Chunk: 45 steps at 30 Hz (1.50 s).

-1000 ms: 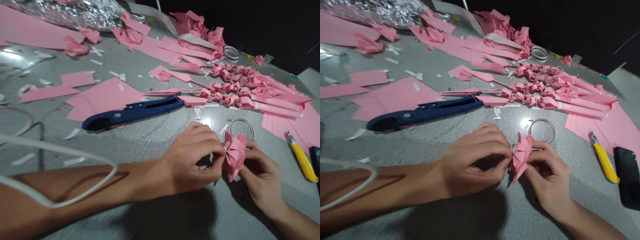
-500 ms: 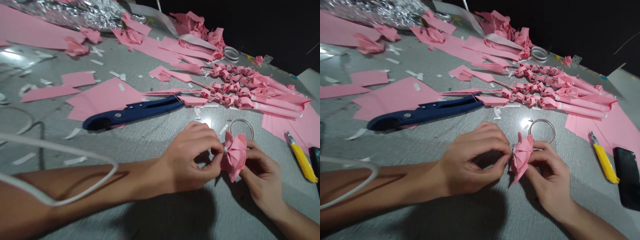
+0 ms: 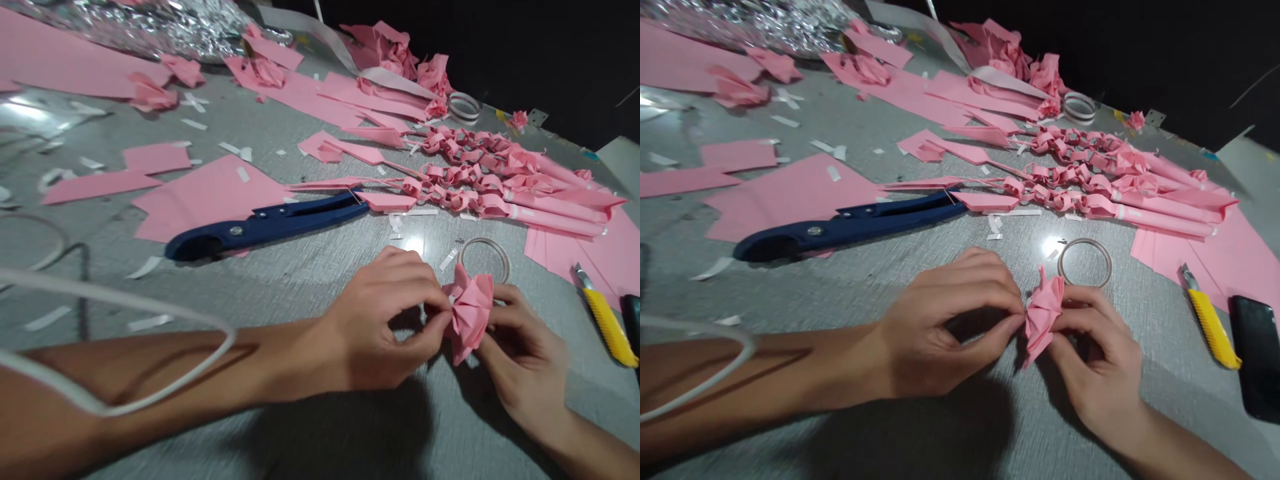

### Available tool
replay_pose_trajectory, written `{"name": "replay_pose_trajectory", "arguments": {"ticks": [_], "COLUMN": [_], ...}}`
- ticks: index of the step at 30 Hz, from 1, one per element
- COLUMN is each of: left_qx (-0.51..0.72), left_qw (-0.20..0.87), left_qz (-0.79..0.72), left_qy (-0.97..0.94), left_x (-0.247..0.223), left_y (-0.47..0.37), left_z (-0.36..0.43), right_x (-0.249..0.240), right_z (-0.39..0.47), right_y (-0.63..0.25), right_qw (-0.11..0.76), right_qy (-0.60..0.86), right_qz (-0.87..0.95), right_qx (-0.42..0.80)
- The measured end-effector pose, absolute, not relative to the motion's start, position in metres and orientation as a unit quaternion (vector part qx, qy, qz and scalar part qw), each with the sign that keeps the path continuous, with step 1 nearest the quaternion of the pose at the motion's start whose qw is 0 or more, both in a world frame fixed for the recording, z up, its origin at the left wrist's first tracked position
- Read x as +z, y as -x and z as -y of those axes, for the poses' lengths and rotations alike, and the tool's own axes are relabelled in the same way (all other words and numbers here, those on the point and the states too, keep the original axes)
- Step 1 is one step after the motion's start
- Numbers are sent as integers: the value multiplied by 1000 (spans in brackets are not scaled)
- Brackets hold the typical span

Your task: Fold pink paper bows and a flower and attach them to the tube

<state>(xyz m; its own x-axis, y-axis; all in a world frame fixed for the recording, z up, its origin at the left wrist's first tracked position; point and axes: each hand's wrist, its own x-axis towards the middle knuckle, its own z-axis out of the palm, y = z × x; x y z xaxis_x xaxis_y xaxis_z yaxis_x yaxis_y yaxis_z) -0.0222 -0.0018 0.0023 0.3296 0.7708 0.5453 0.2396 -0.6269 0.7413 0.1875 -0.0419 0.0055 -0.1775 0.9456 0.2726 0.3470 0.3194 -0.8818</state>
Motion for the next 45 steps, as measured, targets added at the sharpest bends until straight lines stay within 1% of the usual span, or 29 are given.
{"name": "replay_pose_trajectory", "arguments": {"ticks": [3,9,16,20,26,29,33,35,38,40,45], "left_qx": [450,443,488,461,473,482,512,507,497,501,501], "left_qw": [272,267,259,269,276,304,348,368,384,362,209], "left_qz": [-333,-332,-330,-329,-354,-368,-399,-421,-412,-382,-262], "left_qy": [-782,-789,-766,-778,-758,-735,-677,-657,-660,-687,-798], "left_x": [7,8,0,6,10,9,0,-5,-9,-8,-1], "left_y": [24,24,20,23,28,30,33,35,38,39,34], "left_z": [1,0,0,-2,-8,-14,-24,-28,-29,-25,-7], "right_x": [5,5,6,7,9,6,0,-2,-4,-5,-6], "right_z": [42,41,40,39,36,32,26,24,22,22,23], "right_y": [-188,-188,-188,-188,-189,-194,-201,-201,-198,-195,-189], "right_qw": [433,430,437,445,453,449,471,483,492,494,484], "right_qy": [468,469,467,462,447,447,429,420,430,435,405], "right_qz": [691,688,672,661,615,586,517,481,445,436,455], "right_qx": [339,348,373,390,466,505,571,599,612,613,629]}}
